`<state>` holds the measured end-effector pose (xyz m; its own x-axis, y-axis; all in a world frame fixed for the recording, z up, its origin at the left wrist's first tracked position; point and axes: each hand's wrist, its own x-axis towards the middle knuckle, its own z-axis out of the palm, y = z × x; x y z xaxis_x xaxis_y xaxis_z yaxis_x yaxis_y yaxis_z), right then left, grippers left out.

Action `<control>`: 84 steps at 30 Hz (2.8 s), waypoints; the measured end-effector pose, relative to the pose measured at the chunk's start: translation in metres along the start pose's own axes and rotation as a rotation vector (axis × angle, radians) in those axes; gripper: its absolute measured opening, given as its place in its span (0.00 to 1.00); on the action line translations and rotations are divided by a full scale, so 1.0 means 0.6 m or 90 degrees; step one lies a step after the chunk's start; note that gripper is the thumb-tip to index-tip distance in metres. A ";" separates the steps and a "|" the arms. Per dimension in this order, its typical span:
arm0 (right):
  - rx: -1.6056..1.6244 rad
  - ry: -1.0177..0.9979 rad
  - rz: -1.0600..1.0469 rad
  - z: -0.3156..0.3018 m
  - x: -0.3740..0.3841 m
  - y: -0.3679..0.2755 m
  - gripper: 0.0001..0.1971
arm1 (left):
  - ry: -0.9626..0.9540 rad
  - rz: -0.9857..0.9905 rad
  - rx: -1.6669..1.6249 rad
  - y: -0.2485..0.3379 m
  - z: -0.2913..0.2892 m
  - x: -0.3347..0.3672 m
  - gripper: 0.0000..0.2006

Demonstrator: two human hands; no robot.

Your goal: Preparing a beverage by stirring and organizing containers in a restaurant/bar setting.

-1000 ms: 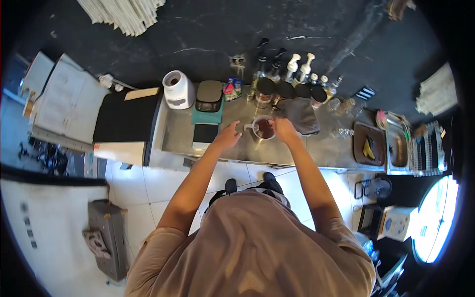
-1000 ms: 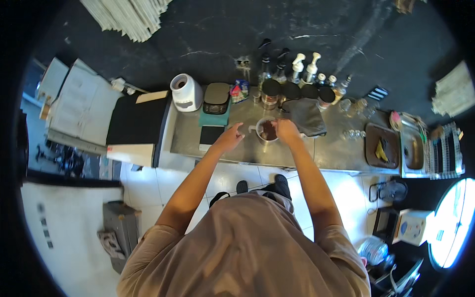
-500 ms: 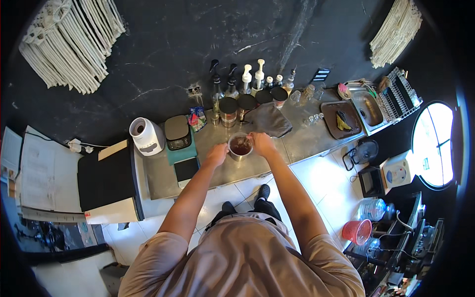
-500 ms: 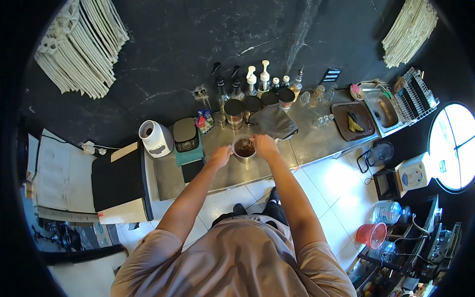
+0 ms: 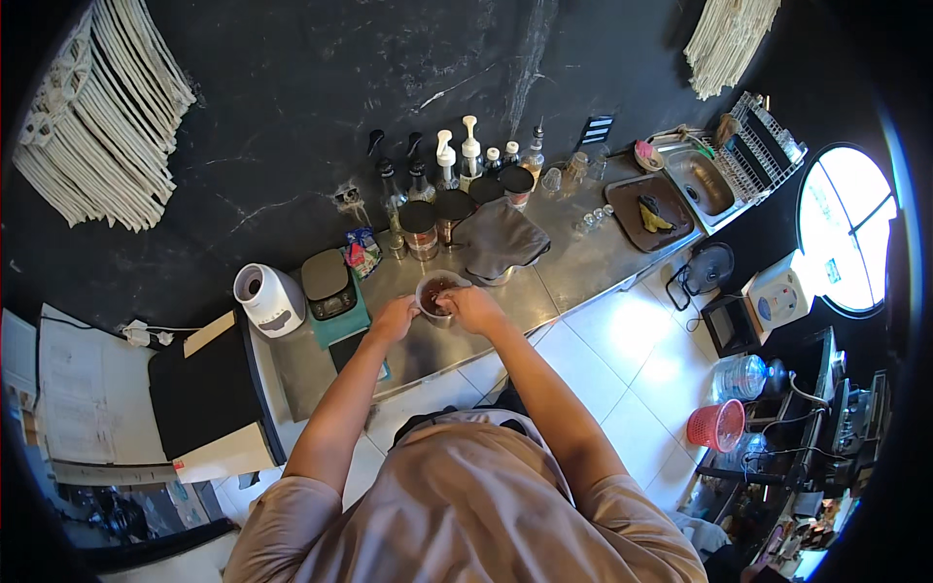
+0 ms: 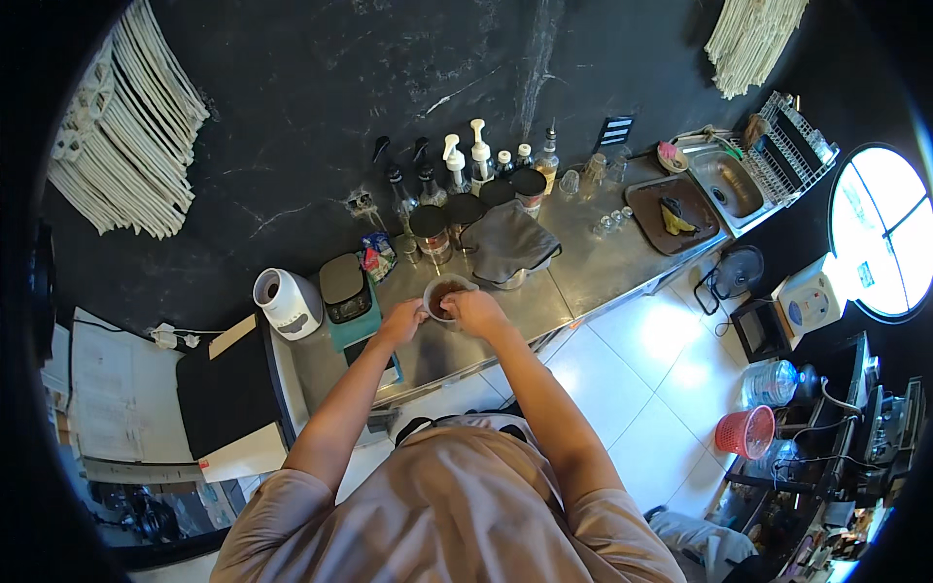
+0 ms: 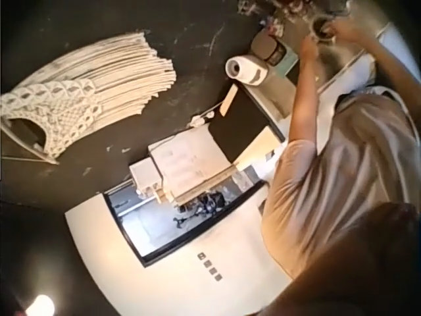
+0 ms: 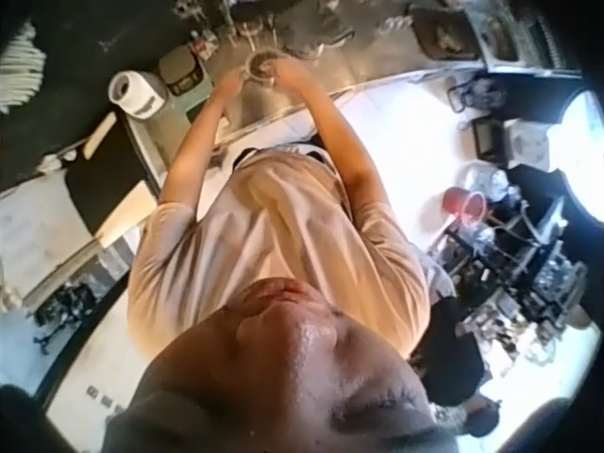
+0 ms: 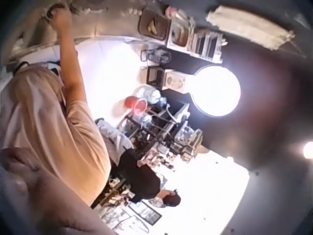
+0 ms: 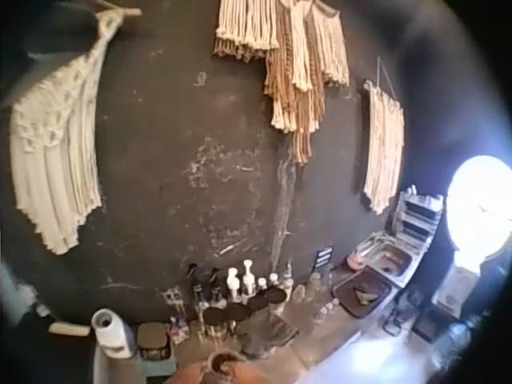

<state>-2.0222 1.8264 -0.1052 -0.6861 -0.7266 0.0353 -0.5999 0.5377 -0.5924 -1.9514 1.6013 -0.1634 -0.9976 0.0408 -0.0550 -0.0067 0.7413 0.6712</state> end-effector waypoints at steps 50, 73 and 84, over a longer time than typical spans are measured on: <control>-0.019 -0.065 -0.126 -0.014 0.070 -0.041 0.13 | 0.405 -0.229 -0.578 0.049 0.062 -0.149 0.23; -0.024 -0.260 -0.400 -0.067 0.169 0.047 0.14 | 0.704 -0.419 -0.660 0.276 0.132 -0.179 0.18; -0.039 -0.319 -0.580 -0.083 0.194 0.062 0.09 | 0.853 -0.545 -0.663 0.532 0.258 -0.196 0.18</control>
<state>-2.1450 1.7833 -0.0828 0.2782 -0.9550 0.1025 -0.8347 -0.2932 -0.4662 -1.8257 1.9365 -0.0570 -0.0901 -0.9197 -0.3821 0.0186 -0.3851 0.9227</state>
